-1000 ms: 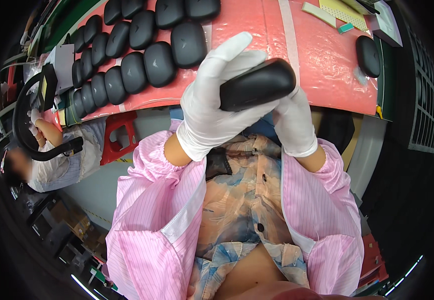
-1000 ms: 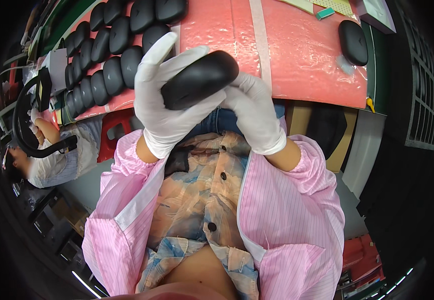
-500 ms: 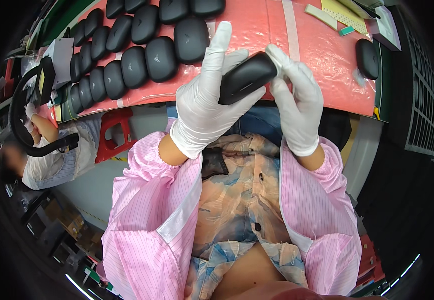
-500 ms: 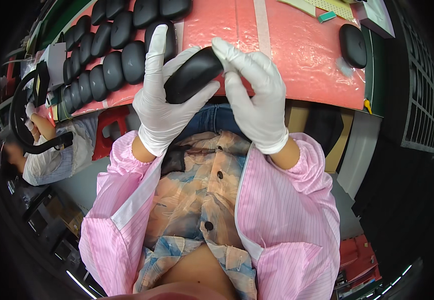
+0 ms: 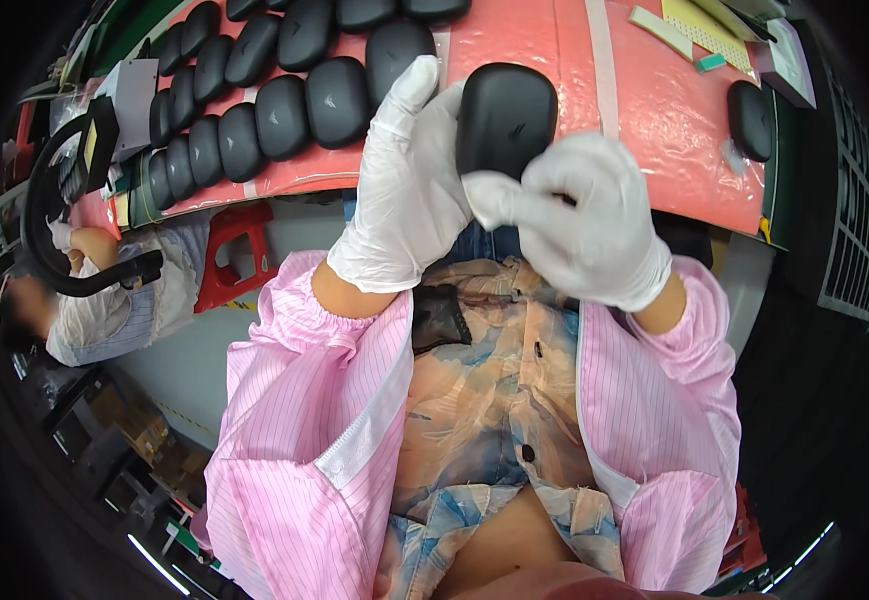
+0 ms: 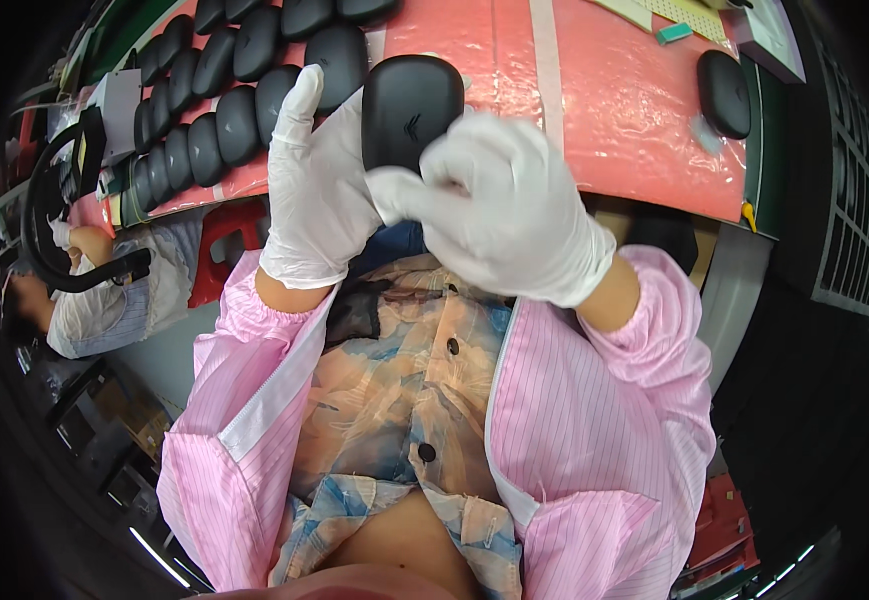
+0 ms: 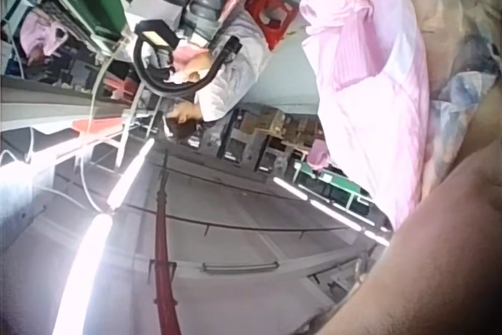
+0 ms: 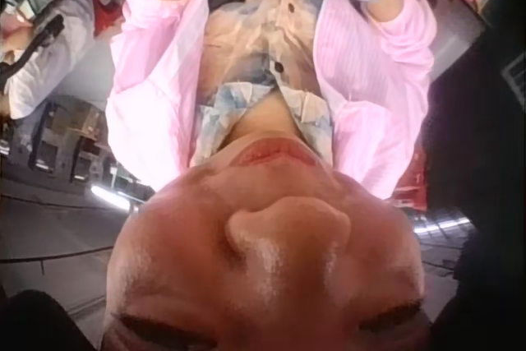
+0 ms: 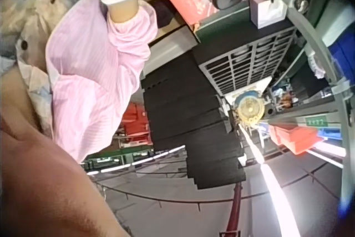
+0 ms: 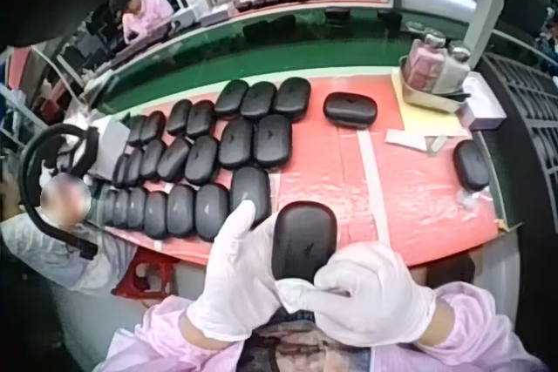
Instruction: Cleaning and inspecting black earbud charging cases at an assembly line workstation.
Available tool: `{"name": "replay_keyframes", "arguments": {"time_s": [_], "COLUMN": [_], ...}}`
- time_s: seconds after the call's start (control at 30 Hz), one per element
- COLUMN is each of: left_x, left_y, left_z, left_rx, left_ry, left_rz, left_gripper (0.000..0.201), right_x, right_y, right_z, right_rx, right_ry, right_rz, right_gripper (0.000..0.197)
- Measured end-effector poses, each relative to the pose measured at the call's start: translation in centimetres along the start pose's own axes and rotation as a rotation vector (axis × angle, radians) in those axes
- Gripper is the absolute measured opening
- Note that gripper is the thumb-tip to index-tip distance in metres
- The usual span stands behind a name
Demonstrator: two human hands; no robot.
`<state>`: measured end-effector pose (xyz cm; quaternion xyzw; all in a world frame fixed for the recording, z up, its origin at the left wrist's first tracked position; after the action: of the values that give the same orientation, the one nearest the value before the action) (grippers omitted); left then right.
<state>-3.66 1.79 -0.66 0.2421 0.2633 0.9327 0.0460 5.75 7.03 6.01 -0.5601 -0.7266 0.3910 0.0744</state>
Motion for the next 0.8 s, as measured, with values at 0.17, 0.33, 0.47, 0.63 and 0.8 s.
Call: {"name": "replay_keyframes", "arguments": {"time_s": [0.17, 0.33, 0.47, 0.63, 0.8], "left_x": [-0.1, -0.2, -0.3, -0.1, -1.1], "left_y": [0.0, -0.9, -1.6, -0.8, -2.6], "left_z": [0.9, 0.7, -0.2, 1.3, 1.0], "left_rx": [0.036, 0.014, -0.078, -0.187, -0.232], "left_ry": [0.064, 0.078, 0.234, 0.268, 0.341], "left_rz": [0.025, 0.083, 0.203, 0.173, -0.023], "left_gripper": [0.06, 0.058, 0.042, 0.035, 0.06], "right_x": [3.1, 4.4, 0.5, 0.4, 5.2], "right_y": [1.0, 1.3, 3.1, 3.3, 4.2], "right_z": [-3.6, -1.5, 1.2, 0.0, -4.6], "right_rx": [0.18, 0.242, 0.294, 0.321, 0.413], "right_ry": [-0.059, -0.202, 0.049, -0.052, -0.007], "right_rz": [0.043, 0.061, 0.102, 0.07, 0.447], "right_gripper": [0.039, 0.047, 0.04, 0.037, 0.029]}}
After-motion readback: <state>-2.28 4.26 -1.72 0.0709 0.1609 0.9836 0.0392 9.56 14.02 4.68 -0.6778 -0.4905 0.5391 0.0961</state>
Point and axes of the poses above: each hand's wrist, its own y-axis away from the middle knuckle, its own z-axis out of the palm, x = y × z, the point moved 8 cm from there along -y, towards the middle knuckle, and after that the axes turned 11 degrees about -z, right-handed, at the moved point
